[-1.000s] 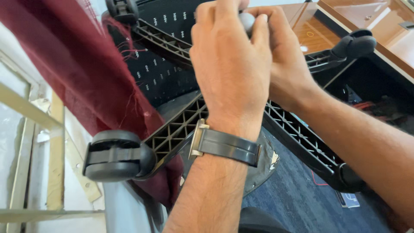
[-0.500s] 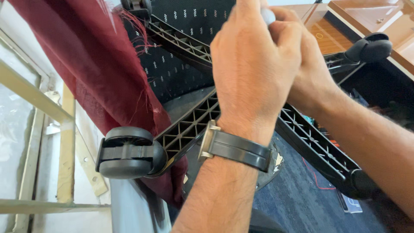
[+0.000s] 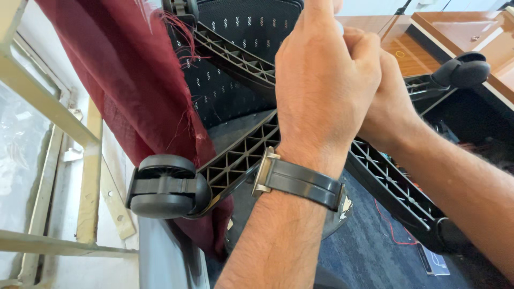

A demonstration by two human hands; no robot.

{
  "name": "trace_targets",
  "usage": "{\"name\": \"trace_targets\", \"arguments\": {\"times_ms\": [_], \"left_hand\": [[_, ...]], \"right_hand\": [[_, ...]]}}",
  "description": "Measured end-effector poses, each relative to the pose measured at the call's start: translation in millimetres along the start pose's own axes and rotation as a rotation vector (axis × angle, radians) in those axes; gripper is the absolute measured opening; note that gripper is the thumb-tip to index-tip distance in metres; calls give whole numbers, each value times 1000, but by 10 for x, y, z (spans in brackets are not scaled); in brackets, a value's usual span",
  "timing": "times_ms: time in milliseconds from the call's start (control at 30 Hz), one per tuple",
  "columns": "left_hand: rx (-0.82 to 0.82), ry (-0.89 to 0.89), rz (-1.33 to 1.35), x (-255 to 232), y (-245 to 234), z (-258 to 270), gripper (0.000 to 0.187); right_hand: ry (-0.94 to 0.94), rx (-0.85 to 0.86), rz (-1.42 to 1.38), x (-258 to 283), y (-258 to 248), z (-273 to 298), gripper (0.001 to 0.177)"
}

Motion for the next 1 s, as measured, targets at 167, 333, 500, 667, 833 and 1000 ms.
{"name": "trace_targets", "arguments": {"times_ms": [167, 333, 500, 667, 833, 1000], "left_hand": [[-91, 8, -160, 16, -69, 29, 34], [-26, -14, -124, 105, -46, 51, 33], [-42, 2, -122, 67, -8, 99, 36], [-52, -41, -113, 137, -108, 34, 36], [-51, 18, -110, 104, -123, -36, 36], [-73, -4, -151, 148, -190, -47, 35]], "right_hand": [[43, -64, -3, -80, 17, -25, 40], [-57, -49, -200, 15, 63, 16, 47], [-148, -30, 211, 15, 54, 42, 38], [-69, -30, -197, -90, 75, 33, 50], [49, -53, -55, -73, 101, 18, 46], [6, -48, -240, -129, 106, 4, 51]]}}
Point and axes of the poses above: each hand's wrist, its own z-axis away from the middle knuckle, its own y-axis out of the palm, x = y × z, the point moved 3 cm from there along -z, towards the middle knuckle, and after that the axes turned 14 degrees about -z, right-handed, at the moved point
